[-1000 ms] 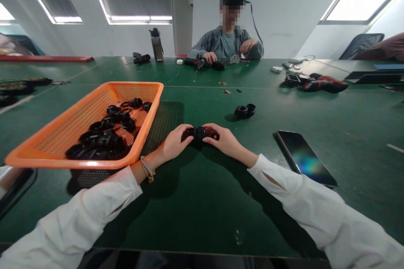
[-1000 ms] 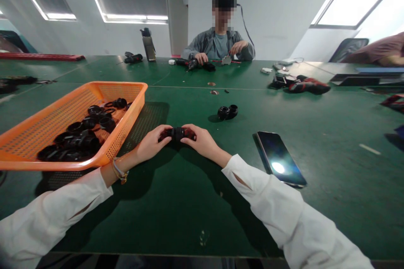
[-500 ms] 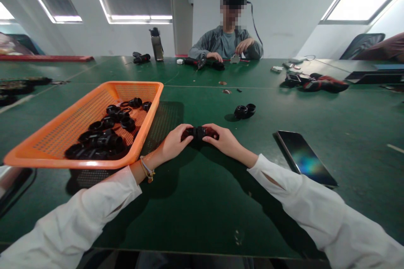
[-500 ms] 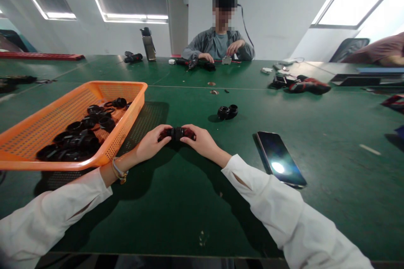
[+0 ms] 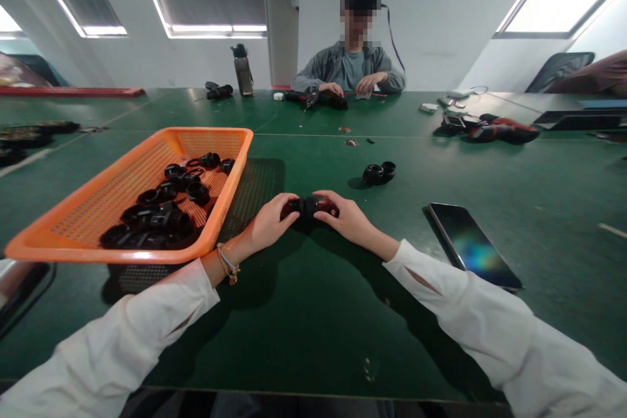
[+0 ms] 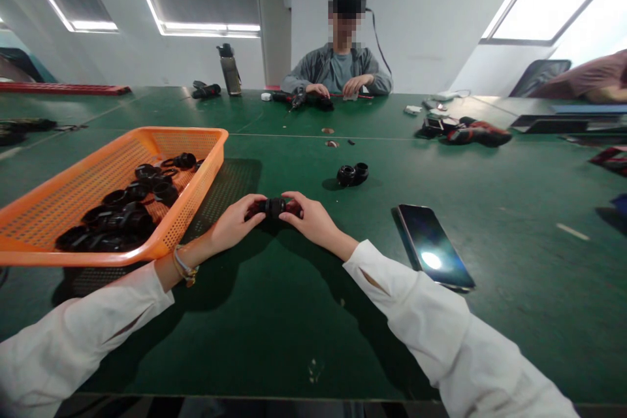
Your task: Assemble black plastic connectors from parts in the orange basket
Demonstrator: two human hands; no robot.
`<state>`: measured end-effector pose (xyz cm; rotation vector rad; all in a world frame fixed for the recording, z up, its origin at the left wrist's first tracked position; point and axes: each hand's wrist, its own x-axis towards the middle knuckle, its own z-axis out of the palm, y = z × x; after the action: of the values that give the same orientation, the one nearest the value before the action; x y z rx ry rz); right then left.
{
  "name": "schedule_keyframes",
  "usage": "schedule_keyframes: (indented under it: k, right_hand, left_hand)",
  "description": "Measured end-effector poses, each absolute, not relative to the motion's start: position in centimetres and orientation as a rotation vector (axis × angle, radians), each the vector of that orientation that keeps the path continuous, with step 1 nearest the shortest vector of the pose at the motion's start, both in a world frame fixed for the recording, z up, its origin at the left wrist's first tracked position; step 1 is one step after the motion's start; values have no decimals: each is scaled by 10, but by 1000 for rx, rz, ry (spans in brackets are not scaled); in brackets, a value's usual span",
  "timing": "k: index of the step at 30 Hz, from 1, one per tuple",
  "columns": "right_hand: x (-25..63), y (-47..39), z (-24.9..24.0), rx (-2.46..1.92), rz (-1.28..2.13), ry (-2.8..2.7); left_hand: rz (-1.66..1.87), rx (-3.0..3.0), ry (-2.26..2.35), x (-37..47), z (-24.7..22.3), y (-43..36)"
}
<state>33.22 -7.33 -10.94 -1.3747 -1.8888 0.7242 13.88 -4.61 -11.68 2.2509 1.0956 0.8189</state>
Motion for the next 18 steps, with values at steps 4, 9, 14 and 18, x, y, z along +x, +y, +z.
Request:
schedule_keyframes:
  k: [4,9,14,18]
  right_hand:
    - [332,-73,-110,-1348,726,-1901]
    - [333,-74,-109,-1338,730,-1907]
    - [332,-74,-109,-1337,732,-1900]
    - [332,-74,-108,-1344,739,-1910]
  left_hand:
    - [809,2253,1102,139,-115,-47]
    - [812,2259,1101,139,-116,-45]
    - [823,2267,1090,138,-117,-45]
    - [818,2261,1090,138,-116,-45]
